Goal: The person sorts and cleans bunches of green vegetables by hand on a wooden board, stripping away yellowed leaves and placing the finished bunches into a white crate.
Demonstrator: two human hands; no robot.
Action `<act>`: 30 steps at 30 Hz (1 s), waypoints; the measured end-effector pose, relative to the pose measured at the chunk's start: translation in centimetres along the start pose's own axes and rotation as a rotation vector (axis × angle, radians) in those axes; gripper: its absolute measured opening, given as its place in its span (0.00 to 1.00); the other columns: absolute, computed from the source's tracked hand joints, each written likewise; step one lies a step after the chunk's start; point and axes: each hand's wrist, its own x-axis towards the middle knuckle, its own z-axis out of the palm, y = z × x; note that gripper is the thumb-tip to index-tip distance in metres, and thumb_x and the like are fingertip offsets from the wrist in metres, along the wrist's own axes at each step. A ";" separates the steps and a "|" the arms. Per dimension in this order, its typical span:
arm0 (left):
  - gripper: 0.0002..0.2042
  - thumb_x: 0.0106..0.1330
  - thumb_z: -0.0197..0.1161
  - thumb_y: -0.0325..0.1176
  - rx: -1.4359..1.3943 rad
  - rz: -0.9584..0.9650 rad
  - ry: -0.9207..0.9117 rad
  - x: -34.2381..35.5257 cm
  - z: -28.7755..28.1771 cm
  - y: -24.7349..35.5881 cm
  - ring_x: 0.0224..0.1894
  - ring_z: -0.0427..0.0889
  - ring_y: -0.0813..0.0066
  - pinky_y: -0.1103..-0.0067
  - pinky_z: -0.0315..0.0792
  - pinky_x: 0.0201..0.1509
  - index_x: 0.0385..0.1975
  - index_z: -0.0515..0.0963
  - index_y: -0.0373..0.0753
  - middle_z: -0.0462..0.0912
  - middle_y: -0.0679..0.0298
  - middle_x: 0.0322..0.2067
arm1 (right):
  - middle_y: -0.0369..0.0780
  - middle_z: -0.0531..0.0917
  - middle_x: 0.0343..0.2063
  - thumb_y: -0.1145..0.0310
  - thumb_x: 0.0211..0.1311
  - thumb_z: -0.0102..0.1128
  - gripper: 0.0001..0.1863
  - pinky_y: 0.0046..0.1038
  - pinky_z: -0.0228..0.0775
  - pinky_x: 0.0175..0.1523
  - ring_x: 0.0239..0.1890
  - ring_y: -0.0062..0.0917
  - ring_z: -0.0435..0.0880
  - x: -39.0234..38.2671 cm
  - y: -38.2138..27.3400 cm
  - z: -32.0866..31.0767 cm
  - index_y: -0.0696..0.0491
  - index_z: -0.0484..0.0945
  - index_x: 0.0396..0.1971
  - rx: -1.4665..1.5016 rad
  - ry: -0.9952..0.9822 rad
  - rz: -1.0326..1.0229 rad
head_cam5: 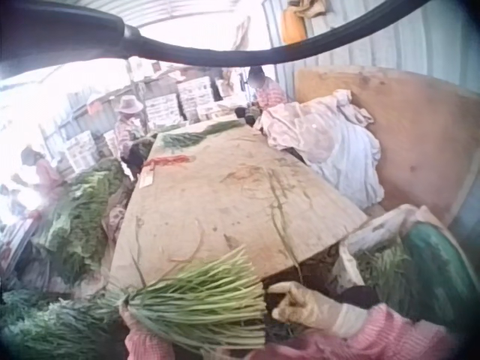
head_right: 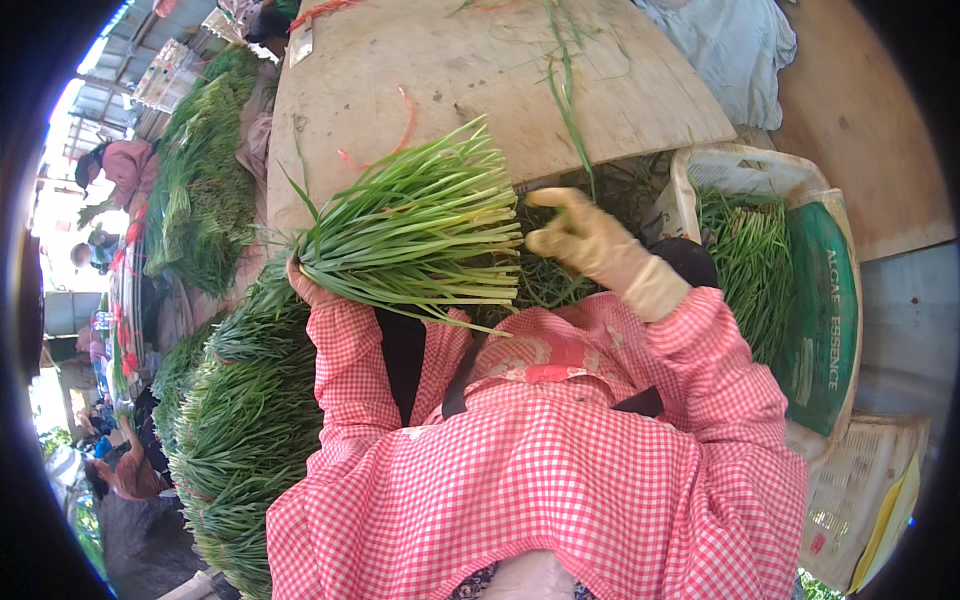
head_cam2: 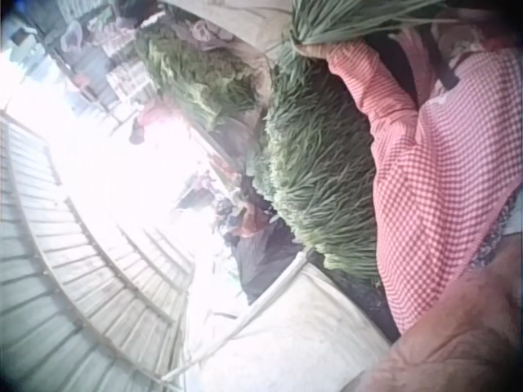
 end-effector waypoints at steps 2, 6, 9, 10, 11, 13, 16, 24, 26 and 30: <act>0.15 0.54 0.51 0.40 -0.005 0.006 0.058 0.0 1.3 -1.3 0.36 0.80 0.53 0.56 0.74 0.41 0.33 0.78 0.37 0.80 0.51 0.35 | 0.35 0.78 0.31 0.55 0.57 0.58 0.26 0.21 0.67 0.40 0.33 0.17 0.74 1.7 0.5 2.4 0.55 0.66 0.50 -0.005 0.065 -0.060; 0.16 0.55 0.51 0.40 0.020 -0.004 0.085 -1.0 1.5 -1.1 0.38 0.79 0.53 0.56 0.74 0.43 0.37 0.76 0.36 0.79 0.51 0.37 | 0.29 0.78 0.26 0.60 0.61 0.54 0.12 0.16 0.65 0.36 0.31 0.12 0.72 5.8 -0.5 2.1 0.53 0.76 0.35 0.227 0.094 -0.088; 0.18 0.56 0.51 0.41 0.040 -0.042 0.036 -1.4 1.8 -1.3 0.39 0.79 0.51 0.55 0.73 0.45 0.40 0.76 0.34 0.79 0.50 0.39 | 0.29 0.77 0.25 0.54 0.58 0.56 0.17 0.16 0.63 0.32 0.26 0.12 0.69 8.5 -0.9 0.5 0.52 0.76 0.37 0.076 0.163 -0.053; 0.18 0.56 0.51 0.41 0.024 -0.072 0.009 -1.6 1.9 -1.6 0.39 0.79 0.51 0.56 0.73 0.45 0.40 0.76 0.34 0.79 0.50 0.39 | 0.29 0.76 0.25 0.53 0.58 0.56 0.17 0.16 0.63 0.32 0.26 0.12 0.69 9.1 -0.8 -0.2 0.52 0.76 0.37 0.115 0.160 -0.021; 0.18 0.56 0.51 0.41 0.007 -0.103 -0.018 -1.7 2.2 -1.9 0.40 0.79 0.51 0.56 0.73 0.45 0.40 0.76 0.34 0.79 0.50 0.39 | 0.29 0.76 0.24 0.52 0.57 0.57 0.18 0.16 0.63 0.32 0.26 0.13 0.69 9.6 -0.6 -0.8 0.52 0.76 0.37 0.154 0.157 0.010; 0.17 0.56 0.52 0.40 -0.010 -0.118 -0.041 -1.8 2.3 -2.1 0.39 0.79 0.51 0.56 0.73 0.45 0.38 0.76 0.35 0.79 0.50 0.38 | 0.29 0.75 0.23 0.54 0.57 0.57 0.17 0.15 0.62 0.32 0.25 0.12 0.69 10.4 0.4 -1.1 0.51 0.76 0.38 0.213 0.206 0.058; 0.13 0.55 0.51 0.37 -0.018 -0.073 0.058 -1.1 2.1 -2.3 0.36 0.79 0.56 0.59 0.73 0.43 0.33 0.76 0.36 0.81 0.55 0.34 | 0.27 0.74 0.21 0.59 0.60 0.55 0.12 0.15 0.63 0.30 0.23 0.12 0.70 10.7 1.7 -2.2 0.51 0.75 0.38 0.092 0.309 0.108; 0.19 0.54 0.49 0.41 -0.067 -0.052 0.108 -1.2 2.3 -1.4 0.42 0.76 0.48 0.52 0.69 0.47 0.38 0.75 0.34 0.77 0.49 0.41 | 0.31 0.78 0.25 0.60 0.61 0.54 0.10 0.17 0.66 0.34 0.29 0.13 0.73 2.4 0.9 0.4 0.52 0.75 0.31 0.214 0.030 -0.044; 0.18 0.54 0.49 0.41 -0.048 -0.018 0.148 -1.5 1.8 -0.9 0.42 0.76 0.48 0.52 0.69 0.47 0.37 0.75 0.34 0.78 0.49 0.41 | 0.42 0.80 0.30 0.58 0.57 0.56 0.17 0.22 0.69 0.40 0.35 0.24 0.79 2.5 -1.9 3.4 0.57 0.75 0.35 -0.448 -0.123 0.052; 0.14 0.54 0.51 0.38 -0.025 -0.047 0.102 -1.5 3.8 -2.9 0.38 0.78 0.52 0.56 0.72 0.45 0.32 0.77 0.36 0.80 0.52 0.36 | 0.43 0.80 0.25 0.60 0.53 0.59 0.15 0.26 0.68 0.35 0.28 0.26 0.77 3.7 0.9 6.3 0.57 0.75 0.31 -0.489 -0.104 -0.031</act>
